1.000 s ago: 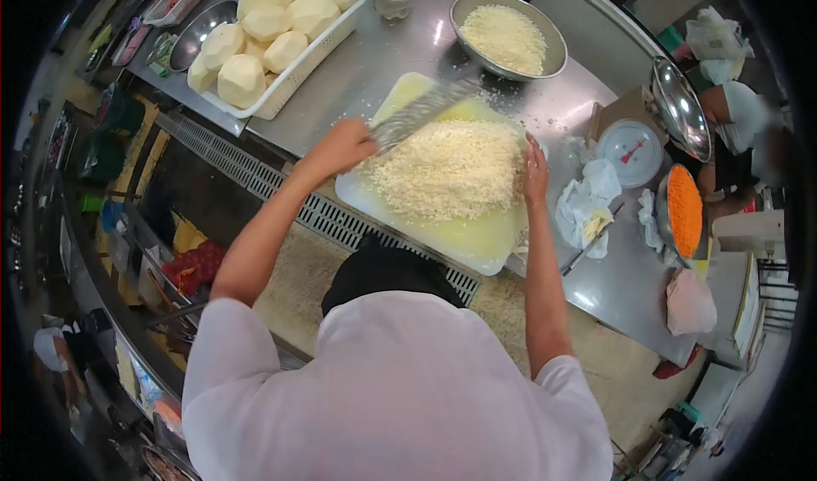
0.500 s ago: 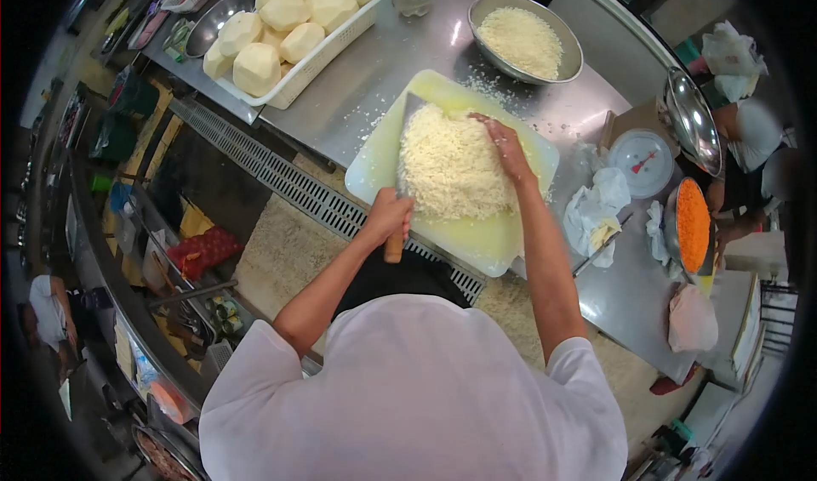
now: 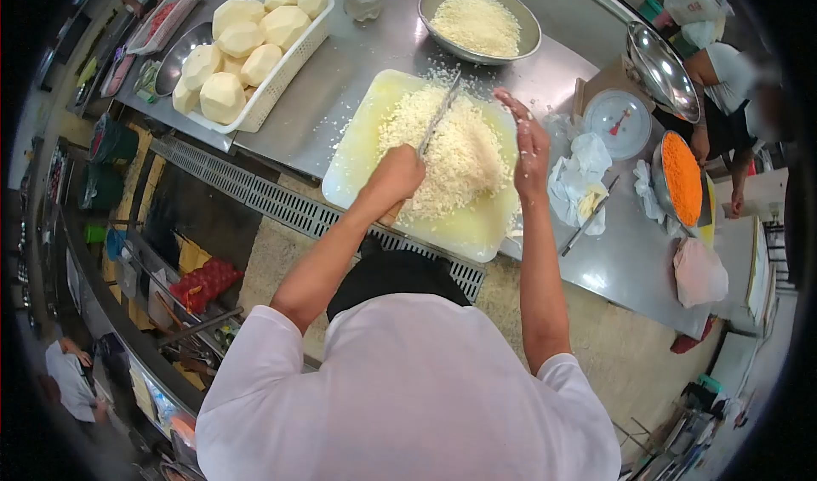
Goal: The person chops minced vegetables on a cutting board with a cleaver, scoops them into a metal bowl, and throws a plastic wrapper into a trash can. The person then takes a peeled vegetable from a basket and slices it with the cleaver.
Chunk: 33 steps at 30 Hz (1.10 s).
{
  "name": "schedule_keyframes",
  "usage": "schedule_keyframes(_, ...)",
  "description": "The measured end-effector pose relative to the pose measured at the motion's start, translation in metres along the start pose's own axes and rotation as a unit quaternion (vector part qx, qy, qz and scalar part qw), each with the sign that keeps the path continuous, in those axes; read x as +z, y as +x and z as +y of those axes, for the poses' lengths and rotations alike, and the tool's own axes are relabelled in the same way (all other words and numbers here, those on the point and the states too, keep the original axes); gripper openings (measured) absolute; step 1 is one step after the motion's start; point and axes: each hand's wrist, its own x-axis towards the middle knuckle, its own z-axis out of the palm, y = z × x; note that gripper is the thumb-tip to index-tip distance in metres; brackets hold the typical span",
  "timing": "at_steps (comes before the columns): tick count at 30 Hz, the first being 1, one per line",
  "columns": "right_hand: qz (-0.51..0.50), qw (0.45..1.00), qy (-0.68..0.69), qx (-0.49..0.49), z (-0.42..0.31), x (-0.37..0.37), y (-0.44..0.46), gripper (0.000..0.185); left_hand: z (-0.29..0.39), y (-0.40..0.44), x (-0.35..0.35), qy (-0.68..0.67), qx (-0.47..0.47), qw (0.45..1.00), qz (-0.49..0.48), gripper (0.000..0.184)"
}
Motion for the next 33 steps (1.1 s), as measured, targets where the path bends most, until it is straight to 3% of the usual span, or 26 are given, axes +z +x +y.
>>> schedule_keyframes(1, 0.018, 1.000, -0.005, 0.012, -0.001, -0.006, -0.007, 0.050, 0.007, -0.011, -0.005, 0.002, 0.000, 1.000, -0.004, 0.038)
schedule_keyframes(3, 0.044, 0.999, 0.025, 0.013, 0.005, -0.013, -0.020, 0.050, 0.013, -0.033, -0.007, 0.064, 0.106, 0.987, 0.101, 0.037)
schedule_keyframes(5, 0.078, 0.996, 0.042, 0.026, 0.006, -0.020, -0.033, 0.050, -0.001, -0.029, 0.009, 0.070, 0.107, 0.988, 0.088, 0.035)
schedule_keyframes(7, 0.084, 0.996, 0.030, 0.023, 0.009, -0.020, -0.042, 0.051, -0.038, 0.000, 0.036, 0.150, 0.089, 0.985, 0.007, 0.030)
schedule_keyframes(8, 0.090, 0.995, 0.024, 0.038, 0.009, -0.017, -0.048, 0.050, -0.035, 0.010, 0.032, 0.131, 0.031, 0.990, -0.044, 0.028)
schedule_keyframes(12, 0.108, 0.992, -0.006, 0.057, 0.008, -0.022, -0.065, 0.049, 0.018, -0.030, -0.022, 0.045, -0.008, 0.998, -0.034, 0.027)
schedule_keyframes(13, 0.113, 0.992, -0.005, 0.057, 0.012, -0.021, -0.068, 0.049, -0.005, -0.019, -0.015, 0.049, -0.006, 0.998, -0.036, 0.027)
schedule_keyframes(15, 0.153, 0.984, 0.013, 0.086, 0.025, -0.018, -0.079, 0.048, -0.070, 0.009, 0.005, 0.204, 0.193, 0.947, 0.158, 0.028)
schedule_keyframes(16, 0.154, 0.984, 0.012, 0.086, 0.031, -0.014, -0.085, 0.048, -0.067, 0.010, -0.007, 0.204, 0.194, 0.947, 0.157, 0.028)
schedule_keyframes(18, 0.170, 0.975, -0.010, 0.142, 0.048, -0.004, -0.090, 0.047, -0.051, 0.017, -0.038, 0.127, -0.013, 0.992, -0.022, 0.027)
schedule_keyframes(22, 0.205, 0.957, -0.102, 0.177, 0.102, 0.017, -0.107, 0.042, -0.028, 0.009, -0.091, 0.073, -0.033, 0.997, -0.019, 0.026)
schedule_keyframes(23, 0.207, 0.957, -0.103, 0.177, 0.121, 0.029, -0.114, 0.042, -0.047, 0.027, -0.096, 0.140, 0.054, 0.987, 0.062, 0.024)
schedule_keyframes(24, 0.195, 0.944, -0.207, 0.168, 0.138, 0.044, -0.119, 0.043, -0.064, 0.047, -0.099, 0.202, 0.141, 0.959, 0.143, 0.023)
schedule_keyframes(25, 0.180, 0.921, -0.308, 0.156, 0.145, 0.058, -0.117, 0.044, -0.077, 0.070, -0.105, 0.201, 0.142, 0.959, 0.144, 0.023)
schedule_keyframes(26, 0.180, 0.921, -0.310, 0.154, 0.144, 0.068, -0.107, 0.044, -0.088, 0.097, -0.112, 0.273, 0.170, 0.937, 0.137, 0.022)
schedule_keyframes(27, 0.174, 0.928, -0.274, 0.181, 0.140, 0.076, -0.095, 0.045, -0.096, 0.115, -0.114, 0.343, 0.198, 0.909, 0.131, 0.021)
schedule_keyframes(29, 0.171, 0.932, -0.244, 0.207, 0.124, 0.079, -0.075, 0.046, -0.103, 0.131, -0.103, 0.356, 0.224, 0.901, 0.109, 0.022)
schedule_keyframes(31, 0.108, 0.959, -0.130, 0.228, 0.107, 0.077, -0.061, 0.048, -0.100, 0.140, -0.088, 0.368, 0.250, 0.892, 0.082, 0.022)
schedule_keyframes(33, 0.101, 0.963, -0.121, 0.218, 0.100, 0.073, -0.059, 0.048, -0.093, 0.135, -0.074, 0.333, 0.345, 0.877, 0.009, 0.021)
